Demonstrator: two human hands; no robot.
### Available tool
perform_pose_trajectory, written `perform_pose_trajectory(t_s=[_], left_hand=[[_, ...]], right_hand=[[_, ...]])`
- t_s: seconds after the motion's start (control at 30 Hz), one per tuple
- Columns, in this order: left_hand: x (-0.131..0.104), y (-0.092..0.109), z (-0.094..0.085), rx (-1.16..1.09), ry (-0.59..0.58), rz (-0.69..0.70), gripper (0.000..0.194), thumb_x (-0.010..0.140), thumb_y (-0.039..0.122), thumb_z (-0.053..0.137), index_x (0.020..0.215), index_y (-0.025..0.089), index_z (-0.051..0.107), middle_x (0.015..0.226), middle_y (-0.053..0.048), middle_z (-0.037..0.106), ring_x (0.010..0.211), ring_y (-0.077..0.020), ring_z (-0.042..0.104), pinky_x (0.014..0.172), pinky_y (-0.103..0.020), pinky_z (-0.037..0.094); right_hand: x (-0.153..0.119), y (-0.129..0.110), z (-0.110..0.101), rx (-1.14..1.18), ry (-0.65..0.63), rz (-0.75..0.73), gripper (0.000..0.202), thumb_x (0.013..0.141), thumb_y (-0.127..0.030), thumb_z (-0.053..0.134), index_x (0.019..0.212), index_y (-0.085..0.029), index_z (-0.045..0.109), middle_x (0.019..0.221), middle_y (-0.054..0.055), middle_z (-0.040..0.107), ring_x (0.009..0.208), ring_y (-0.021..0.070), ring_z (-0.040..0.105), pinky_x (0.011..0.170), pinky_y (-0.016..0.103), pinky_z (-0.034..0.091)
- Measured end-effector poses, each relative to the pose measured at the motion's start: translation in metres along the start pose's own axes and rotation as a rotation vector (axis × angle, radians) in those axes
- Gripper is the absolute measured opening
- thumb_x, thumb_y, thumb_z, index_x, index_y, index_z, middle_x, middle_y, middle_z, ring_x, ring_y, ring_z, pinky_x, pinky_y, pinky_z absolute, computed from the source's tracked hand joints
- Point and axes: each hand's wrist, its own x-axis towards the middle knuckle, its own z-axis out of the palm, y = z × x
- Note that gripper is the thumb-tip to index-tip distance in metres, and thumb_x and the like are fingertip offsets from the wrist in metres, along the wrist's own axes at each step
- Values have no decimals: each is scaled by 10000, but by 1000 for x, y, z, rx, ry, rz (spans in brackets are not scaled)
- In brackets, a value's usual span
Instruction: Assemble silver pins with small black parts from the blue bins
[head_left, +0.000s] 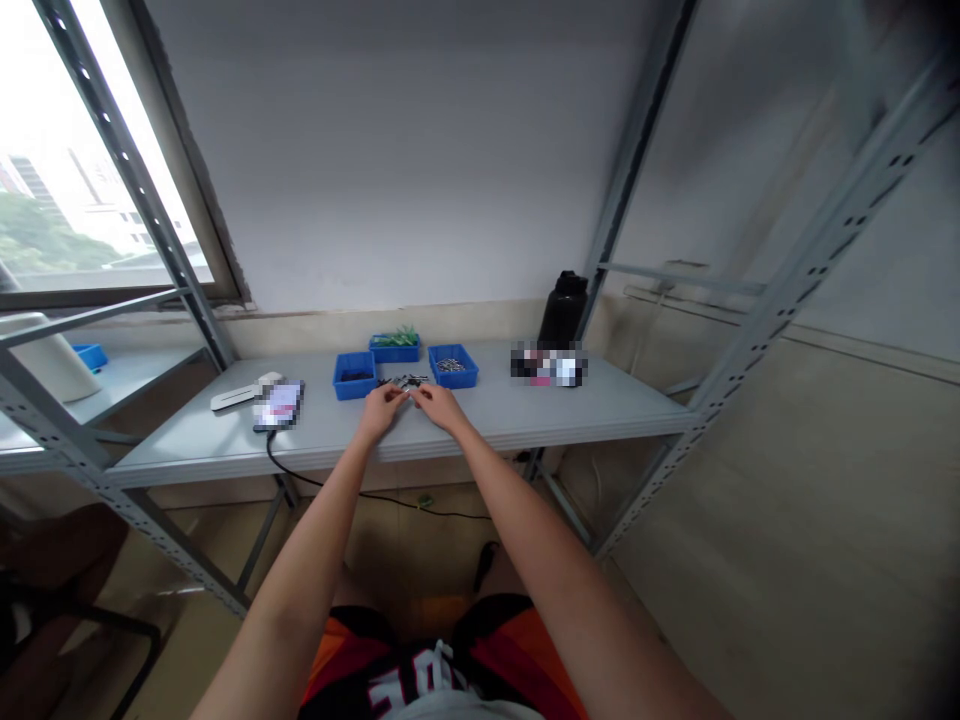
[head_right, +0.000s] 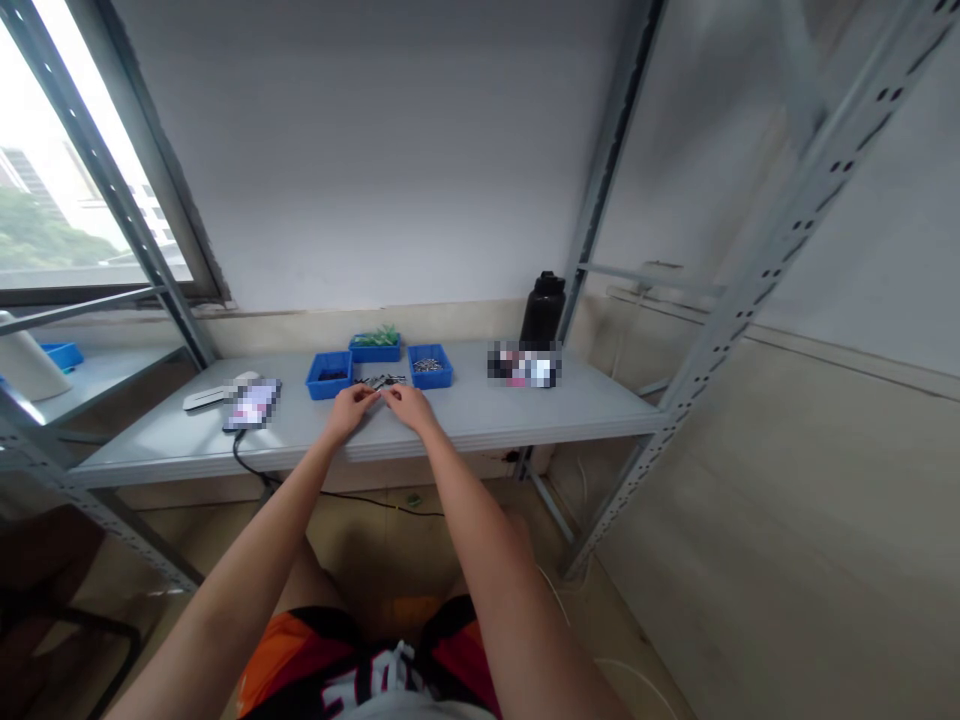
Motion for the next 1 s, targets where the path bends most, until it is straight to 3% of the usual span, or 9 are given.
perform_pose_trajectory(t_s=[0.37, 0.83, 1.0], left_hand=[[1, 1, -1, 55, -18, -4, 205, 773, 285, 683, 896, 131, 740, 832, -84, 741, 762, -194, 642, 758, -286, 481], [2, -3, 0, 15, 37, 35, 232, 848, 311, 564, 838, 145, 725, 739, -59, 700, 693, -179, 597, 680, -269, 425], [2, -4, 0, -24, 60, 25, 196, 838, 274, 561, 811, 137, 698, 702, -46, 673, 675, -171, 584, 683, -266, 421]], right_hand=[[1, 3, 2, 93, -74, -38, 203, 916, -262, 507, 850, -190, 685, 791, 9, 713, 765, 141, 620, 744, 236, 425], [9, 12, 5, 158, 70, 118, 190, 926, -278, 477, 886, -203, 647, 773, 21, 708, 716, 153, 626, 724, 248, 448], [7, 11, 5, 123, 23, 70, 172, 923, -255, 490, 851, -198, 635, 769, 19, 705, 714, 147, 621, 712, 241, 431]])
